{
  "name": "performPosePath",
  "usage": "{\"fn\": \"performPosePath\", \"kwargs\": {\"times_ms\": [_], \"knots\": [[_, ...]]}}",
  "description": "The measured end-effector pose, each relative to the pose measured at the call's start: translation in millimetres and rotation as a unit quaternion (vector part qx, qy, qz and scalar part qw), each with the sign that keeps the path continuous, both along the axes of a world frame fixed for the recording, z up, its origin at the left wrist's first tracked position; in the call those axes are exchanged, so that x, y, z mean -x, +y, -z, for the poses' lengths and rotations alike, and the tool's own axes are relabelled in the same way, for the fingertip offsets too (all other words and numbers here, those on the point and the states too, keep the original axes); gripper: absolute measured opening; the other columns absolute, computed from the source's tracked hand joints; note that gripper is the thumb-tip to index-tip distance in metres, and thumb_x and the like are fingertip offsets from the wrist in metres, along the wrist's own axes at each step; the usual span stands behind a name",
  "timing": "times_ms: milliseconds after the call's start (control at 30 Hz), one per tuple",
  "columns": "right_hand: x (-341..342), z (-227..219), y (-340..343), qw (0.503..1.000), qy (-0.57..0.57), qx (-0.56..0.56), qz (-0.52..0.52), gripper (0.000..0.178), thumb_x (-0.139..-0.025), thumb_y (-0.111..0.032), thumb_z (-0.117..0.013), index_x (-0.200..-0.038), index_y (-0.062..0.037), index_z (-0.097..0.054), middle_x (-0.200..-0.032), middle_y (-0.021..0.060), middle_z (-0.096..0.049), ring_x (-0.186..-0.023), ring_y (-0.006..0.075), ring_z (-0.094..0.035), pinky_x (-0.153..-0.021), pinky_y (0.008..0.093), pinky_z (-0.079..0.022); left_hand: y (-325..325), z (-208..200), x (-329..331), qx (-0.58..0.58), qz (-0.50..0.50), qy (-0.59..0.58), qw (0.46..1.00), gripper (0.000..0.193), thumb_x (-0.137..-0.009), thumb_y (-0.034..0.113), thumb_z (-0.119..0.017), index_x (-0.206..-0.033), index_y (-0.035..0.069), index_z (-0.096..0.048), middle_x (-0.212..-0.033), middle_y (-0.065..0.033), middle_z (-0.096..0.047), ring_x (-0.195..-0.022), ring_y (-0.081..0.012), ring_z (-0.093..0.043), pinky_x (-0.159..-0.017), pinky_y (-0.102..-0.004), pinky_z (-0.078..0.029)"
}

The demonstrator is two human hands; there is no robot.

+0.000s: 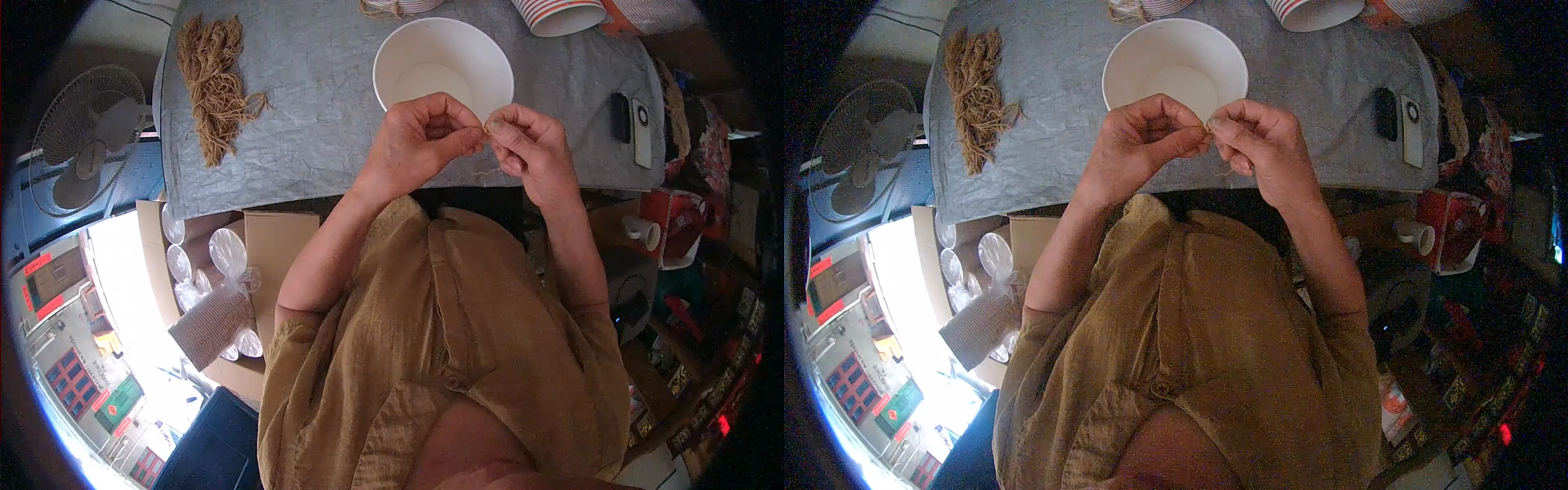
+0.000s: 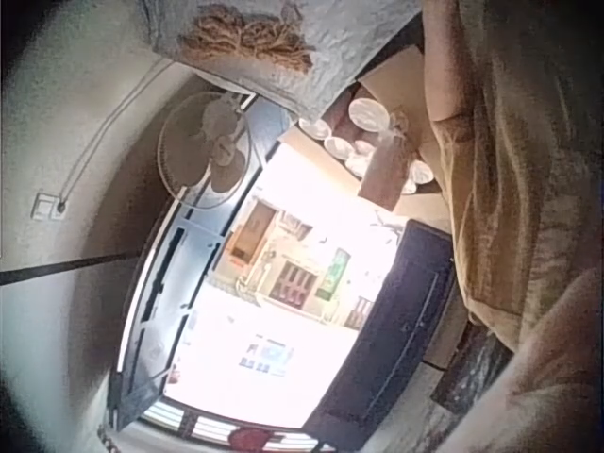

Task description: Thread twine through pre-punched holes in paper buckets and tie knots to create handles.

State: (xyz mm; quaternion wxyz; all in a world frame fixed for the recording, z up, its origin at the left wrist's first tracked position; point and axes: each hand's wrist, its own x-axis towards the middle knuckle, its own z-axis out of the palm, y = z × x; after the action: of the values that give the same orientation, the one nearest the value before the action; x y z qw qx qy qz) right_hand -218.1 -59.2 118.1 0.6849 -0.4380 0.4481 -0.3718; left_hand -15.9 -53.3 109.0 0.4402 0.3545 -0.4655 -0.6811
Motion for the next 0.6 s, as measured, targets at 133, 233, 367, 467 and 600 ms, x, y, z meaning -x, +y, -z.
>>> {"fn": "performPosePath", "kwargs": {"times_ms": [133, 233, 367, 467, 600], "knots": [[1.1, 4.3, 1.2, 0.999, -0.043, 0.005, 0.016, 0.017, -0.093, -0.018, -0.067, -0.097, -0.0015, -0.066, -0.070, -0.0013, -0.058, -0.054, 0.0023, -0.044, -0.045, 0.0173, -0.030, -0.8, -1.6, -1.1, -0.009, 0.012, 0.004, 1.000, 0.010, -0.094, 0.003, -0.065, -0.101, -0.002, -0.062, -0.094, -0.0055, -0.069, -0.088, -0.0119, -0.067, -0.079, -0.0248, -0.057], [-1.6, 1.9, 1.9, 0.999, -0.007, 0.033, 0.032, 0.016, -0.094, -0.018, -0.067, -0.098, -0.0022, -0.066, -0.070, -0.0020, -0.058, -0.056, 0.0023, -0.045, -0.047, 0.0171, -0.030, -1.2, -4.2, -1.7, -0.011, 0.018, 0.005, 1.000, 0.011, -0.095, 0.004, -0.063, -0.105, -0.002, -0.061, -0.096, -0.0055, -0.069, -0.089, -0.0116, -0.067, -0.077, -0.0249, -0.056], [-6.7, -4.0, 2.8, 0.995, 0.033, 0.081, 0.057, 0.015, -0.096, -0.017, -0.064, -0.099, -0.0025, -0.066, -0.071, -0.0024, -0.059, -0.058, 0.0023, -0.046, -0.050, 0.0178, -0.033, -1.3, -7.7, 0.4, -0.012, 0.012, -0.024, 1.000, 0.014, -0.097, 0.005, -0.062, -0.109, -0.001, -0.060, -0.098, -0.0061, -0.070, -0.088, -0.0108, -0.066, -0.076, -0.0250, -0.055], [-11.8, -8.8, 3.3, 0.982, 0.059, 0.156, 0.085, 0.014, -0.097, -0.015, -0.063, -0.099, -0.0015, -0.066, -0.072, -0.0023, -0.061, -0.059, 0.0020, -0.047, -0.052, 0.0182, -0.036, -1.5, -7.9, 0.7, -0.003, 0.019, -0.014, 1.000, 0.017, -0.097, 0.005, -0.062, -0.112, -0.001, -0.059, -0.099, -0.0062, -0.070, -0.089, -0.0104, -0.066, -0.077, -0.0249, -0.055], [-14.0, -12.4, 4.3, 0.967, 0.099, 0.220, 0.084, 0.012, -0.097, -0.013, -0.062, -0.098, -0.0006, -0.065, -0.073, -0.0022, -0.061, -0.060, 0.0012, -0.047, -0.053, 0.0183, -0.038, -2.9, -4.4, 1.6, 0.008, 0.027, -0.012, 1.000, 0.019, -0.097, 0.005, -0.062, -0.114, -0.001, -0.060, -0.100, -0.0055, -0.070, -0.089, -0.0098, -0.065, -0.077, -0.0250, -0.054]]}}
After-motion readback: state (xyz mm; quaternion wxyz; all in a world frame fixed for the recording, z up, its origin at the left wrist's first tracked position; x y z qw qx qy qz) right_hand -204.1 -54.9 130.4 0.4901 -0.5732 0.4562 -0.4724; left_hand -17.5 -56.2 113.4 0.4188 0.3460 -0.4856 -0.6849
